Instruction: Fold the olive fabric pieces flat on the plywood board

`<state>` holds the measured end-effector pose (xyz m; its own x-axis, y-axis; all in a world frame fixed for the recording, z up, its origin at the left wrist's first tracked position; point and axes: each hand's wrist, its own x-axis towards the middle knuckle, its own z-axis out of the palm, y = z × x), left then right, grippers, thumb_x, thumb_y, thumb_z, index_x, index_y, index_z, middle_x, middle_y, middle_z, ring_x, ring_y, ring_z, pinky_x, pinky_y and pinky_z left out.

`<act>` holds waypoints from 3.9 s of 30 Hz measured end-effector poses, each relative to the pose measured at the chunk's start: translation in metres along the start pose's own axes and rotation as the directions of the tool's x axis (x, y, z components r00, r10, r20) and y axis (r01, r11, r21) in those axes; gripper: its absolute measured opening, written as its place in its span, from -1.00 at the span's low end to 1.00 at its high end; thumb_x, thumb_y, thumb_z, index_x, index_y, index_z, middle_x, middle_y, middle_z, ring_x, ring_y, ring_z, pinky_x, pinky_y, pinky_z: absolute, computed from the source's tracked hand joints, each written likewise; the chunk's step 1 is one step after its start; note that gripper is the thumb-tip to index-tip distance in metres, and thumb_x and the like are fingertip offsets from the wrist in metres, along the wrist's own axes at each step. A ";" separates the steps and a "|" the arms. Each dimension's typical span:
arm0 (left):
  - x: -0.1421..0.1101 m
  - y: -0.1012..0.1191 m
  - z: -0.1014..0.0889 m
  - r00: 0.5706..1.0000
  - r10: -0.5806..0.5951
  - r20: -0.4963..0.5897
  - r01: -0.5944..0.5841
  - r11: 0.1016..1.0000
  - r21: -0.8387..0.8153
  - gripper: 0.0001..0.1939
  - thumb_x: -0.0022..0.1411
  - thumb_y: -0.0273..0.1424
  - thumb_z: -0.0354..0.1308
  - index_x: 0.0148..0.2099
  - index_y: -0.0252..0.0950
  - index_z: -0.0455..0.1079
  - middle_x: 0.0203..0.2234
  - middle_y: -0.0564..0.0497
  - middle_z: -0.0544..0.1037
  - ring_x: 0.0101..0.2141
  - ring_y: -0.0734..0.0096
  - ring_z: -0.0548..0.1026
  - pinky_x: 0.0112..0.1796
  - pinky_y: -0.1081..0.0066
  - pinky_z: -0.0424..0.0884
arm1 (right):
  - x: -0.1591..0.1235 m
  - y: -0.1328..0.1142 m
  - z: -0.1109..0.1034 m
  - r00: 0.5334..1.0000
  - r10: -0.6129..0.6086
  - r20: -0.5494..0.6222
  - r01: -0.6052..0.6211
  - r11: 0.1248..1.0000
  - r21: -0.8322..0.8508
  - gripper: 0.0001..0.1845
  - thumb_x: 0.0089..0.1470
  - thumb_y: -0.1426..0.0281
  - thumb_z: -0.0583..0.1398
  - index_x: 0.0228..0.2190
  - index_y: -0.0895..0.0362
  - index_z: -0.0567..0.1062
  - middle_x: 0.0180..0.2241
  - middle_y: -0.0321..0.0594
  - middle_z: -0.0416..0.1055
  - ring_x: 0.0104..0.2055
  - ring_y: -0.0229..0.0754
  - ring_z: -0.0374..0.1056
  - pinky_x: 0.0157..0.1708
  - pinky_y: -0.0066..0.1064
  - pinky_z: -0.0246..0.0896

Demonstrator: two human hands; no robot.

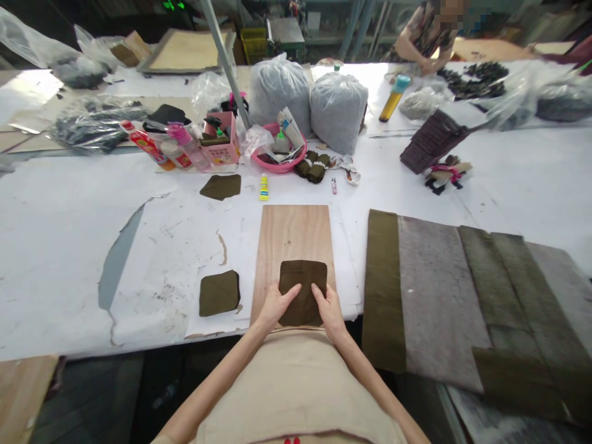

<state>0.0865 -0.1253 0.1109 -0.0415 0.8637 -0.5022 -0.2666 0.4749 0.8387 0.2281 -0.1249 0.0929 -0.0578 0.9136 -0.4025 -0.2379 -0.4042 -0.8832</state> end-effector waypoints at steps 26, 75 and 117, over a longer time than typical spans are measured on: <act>-0.020 0.017 -0.020 0.982 -0.107 0.153 0.144 0.954 -0.263 -0.49 -0.05 -0.30 0.36 -0.04 -0.40 0.42 -0.19 -0.21 0.58 -0.25 0.16 0.56 -0.18 0.26 0.48 | -0.024 -0.031 0.016 0.972 -0.216 -0.096 0.199 0.967 -0.160 -0.59 0.02 0.23 0.23 -0.10 0.07 0.31 -0.18 -0.20 0.44 -0.24 -0.20 0.42 -0.22 -0.33 0.39; -0.002 0.019 -0.038 0.996 -0.060 0.073 0.083 0.928 -0.365 -0.52 -0.16 -0.25 0.41 -0.17 -0.37 0.49 -0.36 -0.10 0.62 -0.25 0.16 0.55 -0.19 0.28 0.47 | -0.027 -0.042 0.035 0.748 -0.582 0.319 0.577 0.333 -0.746 -0.66 -0.03 0.64 0.11 -0.37 -0.01 0.54 0.20 -0.28 0.08 0.27 0.02 -0.05 0.19 0.06 -0.02; 0.000 -0.075 -0.104 0.849 0.379 0.369 -0.469 0.219 0.855 -0.65 0.14 -0.61 0.04 -0.07 -0.21 0.45 -0.10 -0.10 0.48 -0.03 0.15 0.33 -0.06 0.15 0.34 | -0.014 0.065 -0.007 0.813 -0.128 0.568 0.489 0.681 -0.546 -0.75 0.06 0.37 0.19 -0.16 0.03 0.45 -0.06 -0.14 0.42 0.01 -0.10 0.32 -0.03 -0.20 0.28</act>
<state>0.0060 -0.1788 0.0265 0.2188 0.9753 -0.0310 0.7847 -0.1570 0.5997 0.2202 -0.1642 0.0396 -0.5670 0.8201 -0.0773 0.3388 0.1467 -0.9293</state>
